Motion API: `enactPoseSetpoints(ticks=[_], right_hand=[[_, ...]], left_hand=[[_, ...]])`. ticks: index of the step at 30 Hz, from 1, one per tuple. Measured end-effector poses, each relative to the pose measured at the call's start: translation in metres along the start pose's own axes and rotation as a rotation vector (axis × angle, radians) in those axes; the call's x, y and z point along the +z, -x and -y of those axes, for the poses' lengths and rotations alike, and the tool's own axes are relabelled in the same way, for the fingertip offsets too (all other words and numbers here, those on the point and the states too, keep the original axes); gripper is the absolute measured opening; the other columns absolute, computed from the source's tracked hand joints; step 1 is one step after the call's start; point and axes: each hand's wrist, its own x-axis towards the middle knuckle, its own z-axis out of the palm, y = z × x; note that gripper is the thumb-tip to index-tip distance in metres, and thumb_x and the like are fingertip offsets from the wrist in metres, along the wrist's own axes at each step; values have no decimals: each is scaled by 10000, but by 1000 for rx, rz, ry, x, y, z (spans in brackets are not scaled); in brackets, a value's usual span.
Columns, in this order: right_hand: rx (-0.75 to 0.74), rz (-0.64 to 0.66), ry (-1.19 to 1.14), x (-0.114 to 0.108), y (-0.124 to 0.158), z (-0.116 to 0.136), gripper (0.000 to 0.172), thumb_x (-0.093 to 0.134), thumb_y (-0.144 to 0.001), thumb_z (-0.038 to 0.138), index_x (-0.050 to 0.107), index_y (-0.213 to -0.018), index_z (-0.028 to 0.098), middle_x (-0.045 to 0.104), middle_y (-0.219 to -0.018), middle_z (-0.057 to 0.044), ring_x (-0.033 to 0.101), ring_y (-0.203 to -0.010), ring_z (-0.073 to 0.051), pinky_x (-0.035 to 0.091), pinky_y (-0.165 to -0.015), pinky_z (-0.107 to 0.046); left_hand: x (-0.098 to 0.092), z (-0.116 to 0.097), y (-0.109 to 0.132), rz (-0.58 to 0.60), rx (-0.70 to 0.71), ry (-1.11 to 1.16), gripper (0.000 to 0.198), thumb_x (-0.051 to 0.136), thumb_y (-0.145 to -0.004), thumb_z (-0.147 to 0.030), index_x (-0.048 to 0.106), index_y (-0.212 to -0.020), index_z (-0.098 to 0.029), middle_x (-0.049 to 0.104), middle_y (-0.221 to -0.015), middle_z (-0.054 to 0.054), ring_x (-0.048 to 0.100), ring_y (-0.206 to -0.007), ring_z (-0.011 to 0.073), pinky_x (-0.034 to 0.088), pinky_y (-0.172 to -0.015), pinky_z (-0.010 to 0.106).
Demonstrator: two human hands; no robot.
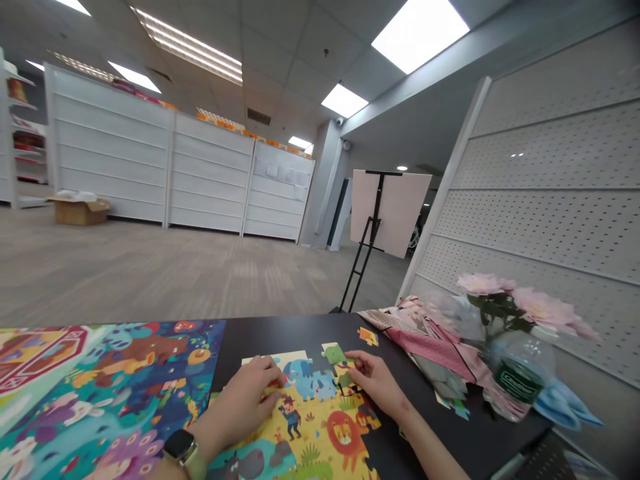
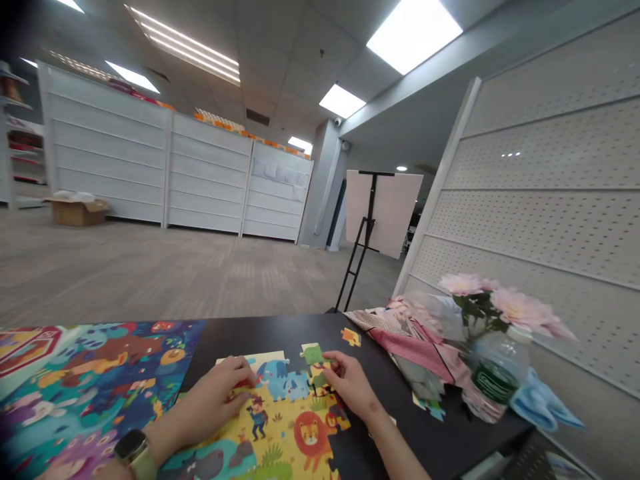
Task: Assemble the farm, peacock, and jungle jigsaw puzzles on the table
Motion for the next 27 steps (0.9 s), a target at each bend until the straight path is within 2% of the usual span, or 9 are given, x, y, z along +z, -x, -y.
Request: enactPoseSetpoints(ticks=[8, 12, 17, 20, 22, 25, 27], right_hand=[[-49, -7, 260, -7, 3, 4, 258, 722, -737, 343, 759, -957, 213, 656, -810, -37, 585, -827, -253, 452, -789, -361], [-83, 31, 291, -8, 4, 4, 204, 736, -741, 327, 753, -924, 239, 691, -976, -59, 597, -966, -282, 446, -890, -388], [-114, 57, 286, -8, 5, -1, 137, 717, -792, 358, 766, -856, 247, 699, -1015, -64, 615, -1006, -280, 443, -951, -399], [-122, 33, 280, -13, -5, -6, 217, 622, -863, 384, 759, -955, 244, 700, -1072, -78, 625, -1005, -277, 462, -949, -411], [-121, 26, 274, -17, -19, -9, 296, 588, -867, 381, 736, -1079, 237, 687, -1180, -96, 614, -1074, -292, 461, -976, -433], [-114, 102, 256, -18, -45, -9, 468, 680, -760, 343, 697, -1216, 239, 654, -1306, -98, 570, -1205, -320, 468, -996, -444], [-117, 176, 240, -14, -59, -8, 541, 741, -684, 300, 700, -1220, 247, 678, -1271, -85, 585, -1189, -319, 477, -986, -432]], left_hand=[[1, 1, 0, 5, 3, 21, 189, 549, -868, -180, 687, -990, -222, 630, -1065, 73, 573, -1023, 261, 428, -884, 356], [0, 0, 0, 7, -2, 22, 186, 548, -869, -180, 685, -989, -222, 632, -1067, 73, 572, -1022, 262, 426, -879, 361], [1, -2, 0, 8, 1, 9, 185, 542, -872, -176, 686, -980, -218, 636, -1063, 76, 575, -1016, 263, 424, -879, 366], [1, -2, 0, -7, 3, 11, 176, 538, -887, -199, 685, -979, -224, 635, -1059, 74, 576, -1013, 261, 424, -881, 364], [2, -1, 0, -2, -5, 17, 176, 536, -885, -199, 683, -978, -227, 632, -1059, 73, 578, -1007, 259, 427, -876, 359], [3, 1, 0, 0, -10, 16, 177, 544, -865, -182, 677, -972, -232, 629, -1062, 69, 575, -1014, 258, 427, -884, 353], [4, 3, -1, -4, -11, 11, 178, 553, -855, -176, 674, -971, -237, 628, -1065, 65, 573, -1025, 259, 423, -901, 353]])
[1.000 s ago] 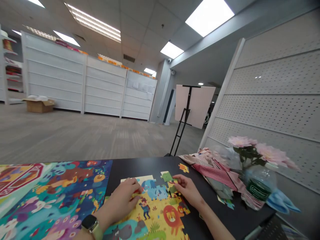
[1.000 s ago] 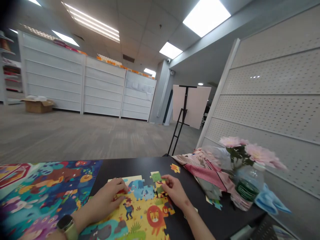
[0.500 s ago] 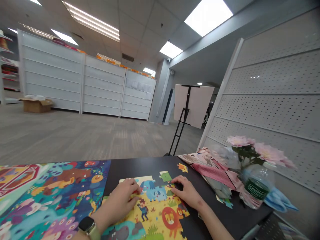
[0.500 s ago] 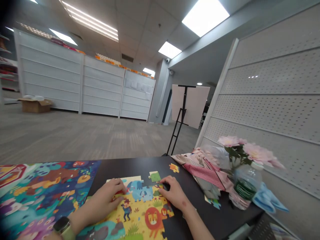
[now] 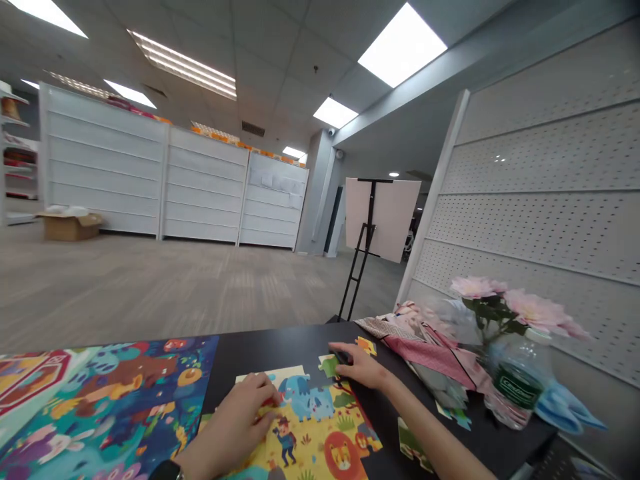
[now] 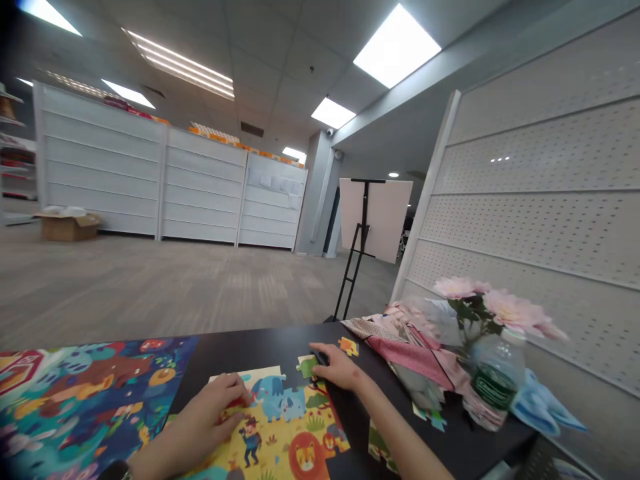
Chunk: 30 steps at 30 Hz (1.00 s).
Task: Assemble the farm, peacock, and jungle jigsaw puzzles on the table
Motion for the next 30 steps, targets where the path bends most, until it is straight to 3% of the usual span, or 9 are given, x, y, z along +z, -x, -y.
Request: enactPoseSetpoints(ticks=[7, 13, 17, 23, 27, 30], right_hand=[[-34, 36, -133, 13, -14, -2, 463, 789, -627, 223, 694, -1080, 219, 674, -1047, -36, 623, -991, -258, 490, -898, -383], [-4, -20, -360, 9, -11, -11, 521, 725, -774, 433, 539, -1222, 241, 596, -1110, -36, 646, -826, -172, 531, -718, -312], [-16, 25, -387, 11, -7, -13, 520, 780, -726, 455, 584, -1141, 210, 625, -1005, -22, 651, -810, -172, 531, -716, -302], [-72, 39, -253, 18, -7, -7, 355, 751, -746, 297, 630, -1065, 199, 658, -986, -24, 643, -836, -183, 520, -774, -315], [-122, 34, -101, 10, -5, 1, 336, 745, -717, 168, 675, -1041, 222, 682, -1025, -26, 622, -991, -234, 458, -960, -385], [-146, 44, -17, 7, -3, 4, 319, 752, -715, 151, 695, -1019, 228, 699, -1029, -27, 620, -1020, -249, 441, -984, -397]], left_hand=[[1, 2, -1, 18, -4, 17, 162, 558, -856, -176, 665, -960, -241, 624, -1062, 55, 580, -1024, 252, 431, -897, 338], [0, 1, -1, 25, 7, -5, 152, 526, -891, -196, 655, -963, -231, 624, -1066, 66, 576, -1030, 260, 435, -908, 358], [0, -1, -2, 35, 17, -5, 158, 520, -896, -205, 653, -978, -233, 628, -1081, 69, 573, -1046, 262, 432, -929, 369], [-1, -3, 0, 26, 18, -15, 161, 497, -910, -215, 645, -973, -225, 624, -1076, 74, 575, -1023, 263, 443, -911, 379], [0, -1, 0, 24, 26, -12, 166, 495, -924, -238, 650, -980, -227, 626, -1074, 75, 576, -1020, 265, 446, -915, 385], [2, 0, 0, 17, 28, -10, 169, 497, -933, -259, 654, -990, -229, 628, -1083, 78, 577, -1024, 267, 446, -925, 388]])
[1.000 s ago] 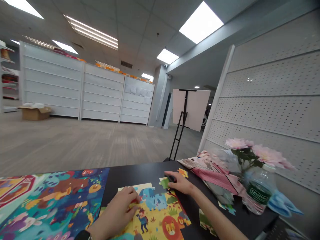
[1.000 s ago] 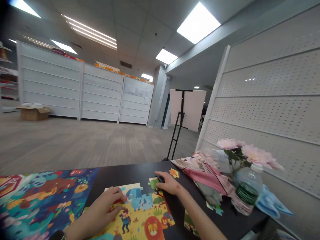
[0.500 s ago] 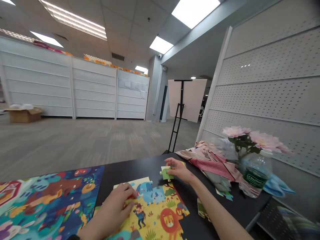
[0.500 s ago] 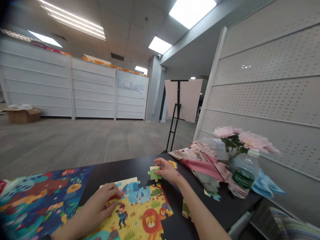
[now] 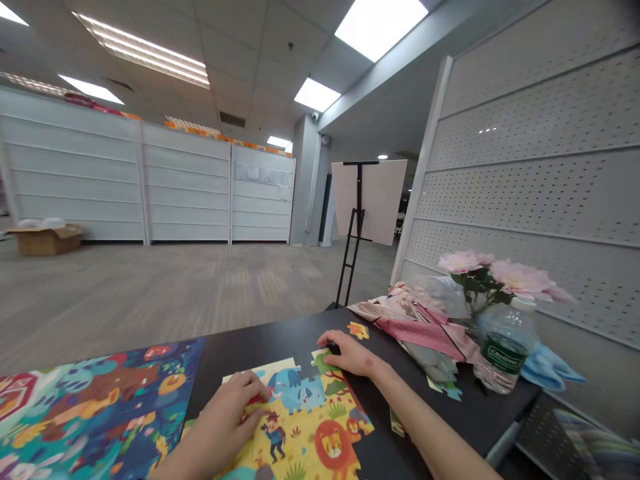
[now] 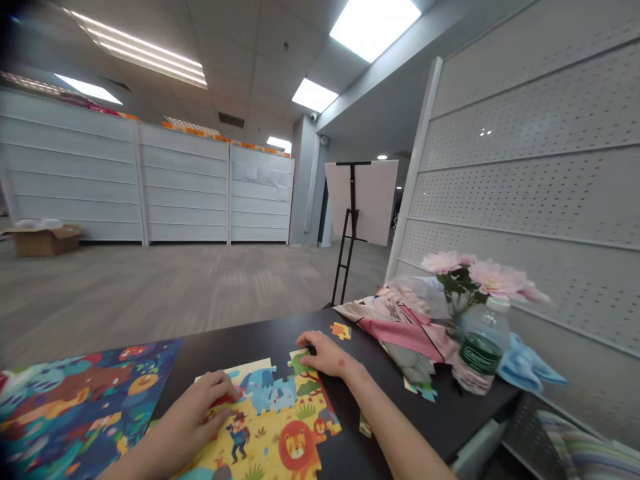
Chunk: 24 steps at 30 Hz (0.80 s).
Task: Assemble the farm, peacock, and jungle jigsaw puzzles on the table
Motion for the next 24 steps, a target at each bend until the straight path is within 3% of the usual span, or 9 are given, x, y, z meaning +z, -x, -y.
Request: enactPoseSetpoints(ticks=[7, 11, 13, 15, 18, 20, 22, 24], right_hand=[[2, -70, 109, 5, 1, 8, 225, 712, -775, 171, 713, -997, 208, 724, -1029, -44, 656, -978, -225, 500, -920, -353], [44, -207, 158, -13, 23, 34, 222, 563, -921, 231, 691, -1101, 211, 717, -1103, -74, 667, -1011, -219, 536, -882, -341], [66, -260, 197, -24, 58, 47, 229, 521, -958, 265, 699, -1092, 212, 719, -1122, -89, 667, -1050, -234, 530, -933, -374], [91, -294, 252, -28, 110, 49, 241, 541, -955, 292, 714, -1095, 202, 699, -1213, -129, 641, -1150, -278, 481, -1036, -450], [102, -297, 469, -16, 198, 26, 378, 616, -933, 395, 669, -1291, 290, 614, -1418, -96, 558, -1319, -311, 459, -1094, -466], [-19, -239, 579, -5, 245, 3, 575, 676, -882, 451, 555, -1434, 342, 619, -1415, -59, 604, -1279, -296, 532, -1023, -376], [-90, -237, 647, 4, 271, -12, 603, 713, -853, 465, 549, -1429, 391, 659, -1360, -23, 660, -1205, -276, 563, -972, -317], [-96, -269, 693, 10, 278, -9, 580, 705, -868, 369, 550, -1426, 398, 657, -1359, -12, 655, -1213, -272, 559, -989, -321]], left_hand=[[1, 2, -1, 3, 11, -7, 159, 509, -926, -269, 657, -977, -241, 636, -1081, 71, 588, -1036, 268, 452, -936, 377], [1, 6, -1, 6, 31, -10, 150, 521, -923, -266, 659, -976, -245, 637, -1091, 67, 590, -1051, 273, 444, -953, 386], [2, 7, -1, 9, 41, -13, 149, 523, -924, -266, 662, -974, -243, 638, -1089, 68, 591, -1051, 276, 444, -947, 387], [3, 9, -2, 12, 43, -19, 152, 519, -928, -269, 662, -969, -239, 637, -1087, 71, 592, -1044, 277, 450, -926, 384], [4, 9, -2, 10, 39, -27, 170, 504, -936, -278, 663, -980, -236, 636, -1080, 75, 590, -1032, 278, 443, -923, 395], [3, 8, -2, 5, 39, -27, 182, 498, -936, -277, 664, -995, -234, 636, -1076, 76, 586, -1027, 280, 435, -925, 404], [1, 6, -1, 4, 48, -22, 189, 495, -930, -270, 669, -993, -230, 637, -1069, 78, 584, -1015, 280, 432, -910, 402], [0, 5, 0, -1, 54, -16, 192, 495, -921, -257, 676, -978, -224, 641, -1058, 81, 582, -997, 279, 430, -887, 396]])
